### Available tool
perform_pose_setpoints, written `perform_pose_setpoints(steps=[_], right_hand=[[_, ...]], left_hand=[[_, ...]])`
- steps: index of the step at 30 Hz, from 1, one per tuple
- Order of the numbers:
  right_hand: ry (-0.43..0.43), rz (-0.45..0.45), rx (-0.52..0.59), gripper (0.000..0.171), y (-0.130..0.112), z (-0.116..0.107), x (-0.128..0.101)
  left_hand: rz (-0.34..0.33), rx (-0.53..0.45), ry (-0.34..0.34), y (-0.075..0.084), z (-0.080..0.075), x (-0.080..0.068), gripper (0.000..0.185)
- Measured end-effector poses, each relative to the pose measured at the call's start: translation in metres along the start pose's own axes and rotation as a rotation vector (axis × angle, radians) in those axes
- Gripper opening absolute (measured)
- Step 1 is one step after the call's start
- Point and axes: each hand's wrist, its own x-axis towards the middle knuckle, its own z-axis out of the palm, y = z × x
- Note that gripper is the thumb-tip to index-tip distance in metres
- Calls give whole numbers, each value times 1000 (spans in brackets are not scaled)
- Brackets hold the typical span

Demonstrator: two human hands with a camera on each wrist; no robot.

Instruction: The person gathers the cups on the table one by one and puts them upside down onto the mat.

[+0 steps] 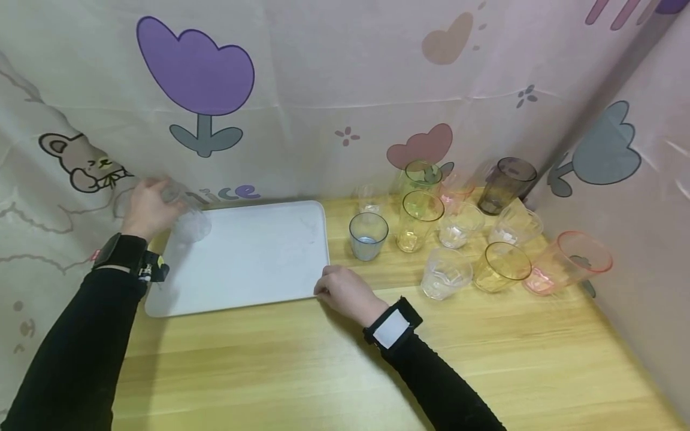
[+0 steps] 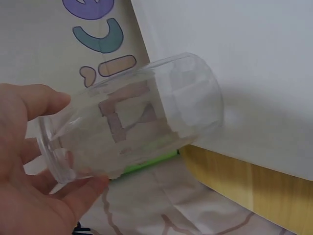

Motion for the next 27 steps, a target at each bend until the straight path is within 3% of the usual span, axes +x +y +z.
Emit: perform_pose_setpoints(steps=[15, 20, 27], right_hand=[[-33, 31, 16, 5, -2, -2, -1], [-55, 40, 50, 8, -4, -4, -1], [-32, 53, 77, 18, -3, -10, 0]], left_hand=[[-43, 47, 18, -2, 5, 2, 76], [-21, 4, 87, 2, 4, -7, 76], [20, -117, 235, 14, 11, -22, 75]])
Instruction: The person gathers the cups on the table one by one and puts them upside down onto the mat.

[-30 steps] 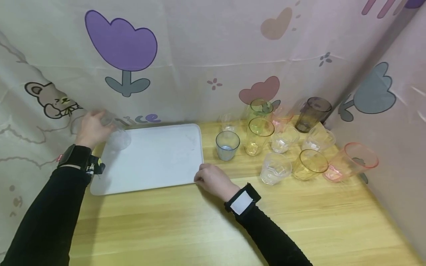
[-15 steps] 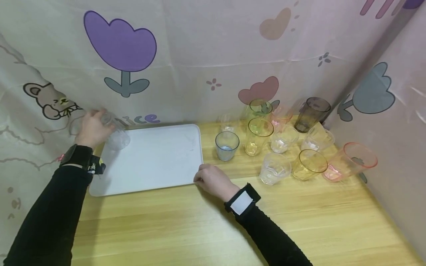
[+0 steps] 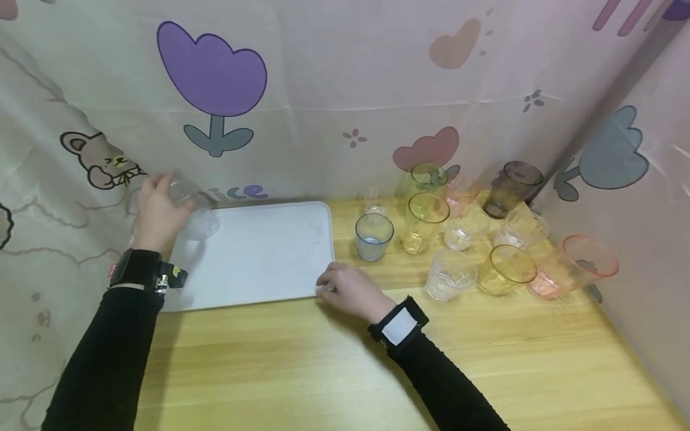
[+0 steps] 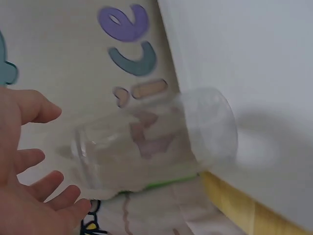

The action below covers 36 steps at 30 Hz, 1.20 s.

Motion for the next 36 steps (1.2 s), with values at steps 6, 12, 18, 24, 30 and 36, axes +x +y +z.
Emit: perform_pose_setpoints(steps=[6, 12, 18, 24, 30, 36], right_hand=[[179, 14, 83, 33, 1, -8, 1], [435, -11, 183, 51, 6, -22, 2], [661, 17, 256, 63, 17, -31, 4], [733, 127, 270, 83, 28, -35, 1], [755, 234, 328, 104, 38, -36, 0], [749, 339, 411, 116, 45, -35, 0]], left_hand=[[30, -86, 111, 11, 13, -18, 73], [57, -164, 173, 32, 33, -43, 72], [105, -235, 159, 55, 65, -73, 69], [152, -284, 62, 76, 103, -100, 66], [205, -256, -87, 98, 132, -117, 58], [275, -154, -260, 113, 151, -127, 57]])
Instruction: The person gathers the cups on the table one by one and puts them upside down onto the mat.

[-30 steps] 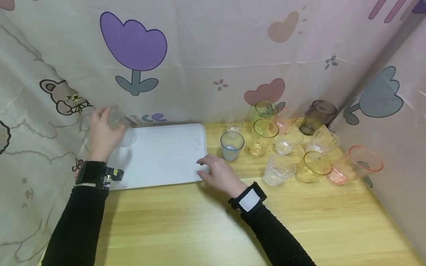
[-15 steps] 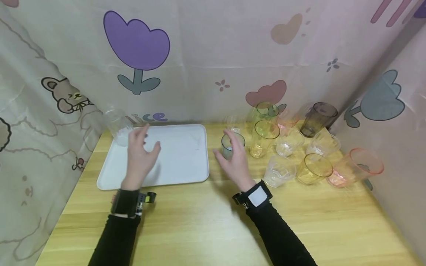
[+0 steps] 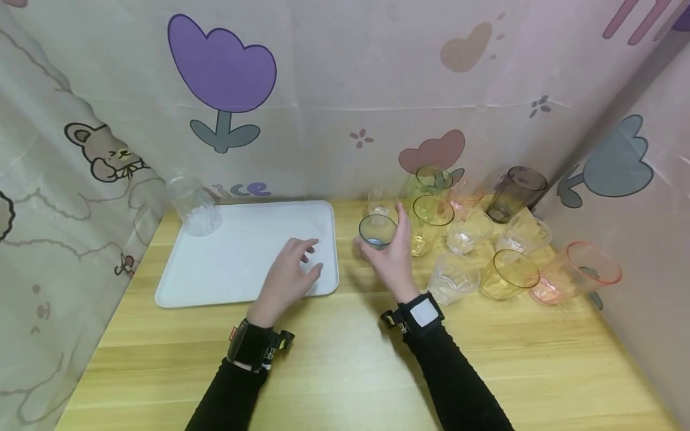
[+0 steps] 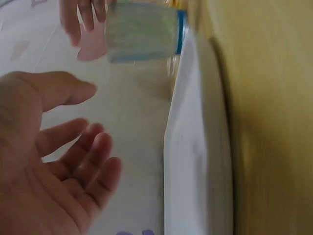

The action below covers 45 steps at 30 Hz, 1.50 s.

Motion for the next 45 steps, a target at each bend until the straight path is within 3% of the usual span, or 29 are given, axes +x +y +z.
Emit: perform_pose_setpoints(steps=[9, 16, 26, 38, 45], right_hand=[[-22, 130, 25, 119, 10, -1, 1], [-40, 192, 86, 123, 14, 2, 0], [-47, 296, 118, 122, 18, 6, -1], [-44, 356, 155, 96, 23, 10, -5], [-57, 377, 162, 95, 24, 10, -5]], left_hand=[[-23, 132, -191, 17, 20, -5, 48], [-19, 181, -266, 17, 30, -9, 43], [-4, 218, -222, 19, 35, -11, 17], [-3, 218, -199, 17, 38, -13, 18], [-4, 214, -203, 17, 37, -12, 18]])
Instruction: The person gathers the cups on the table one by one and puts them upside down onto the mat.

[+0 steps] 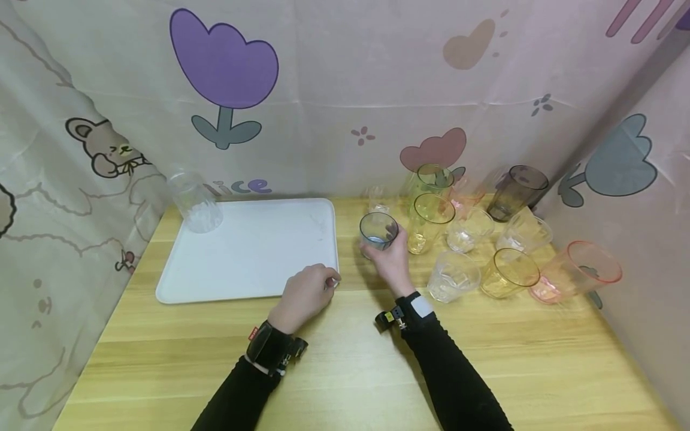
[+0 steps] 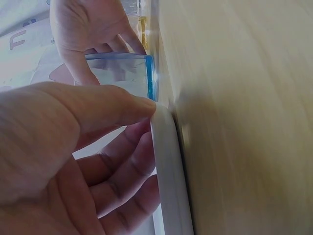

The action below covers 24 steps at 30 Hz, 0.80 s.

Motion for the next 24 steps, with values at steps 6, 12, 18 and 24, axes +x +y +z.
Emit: perform_pose_setpoints(steps=[6, 12, 18, 24], right_hand=[[-8, 16, 63, 93, -2, 1, -1], [-15, 42, 180, 89, -5, 3, -2], [-26, 77, 313, 84, -12, 5, -4], [-114, 66, 464, 66, -21, 9, -7]], left_hand=[[10, -13, -6, 0, -2, 0, 19], [14, -9, 2, 0, -4, 0, 20], [14, -12, 95, -1, -5, 1, 40], [42, -92, 318, -2, -5, 6, 68]])
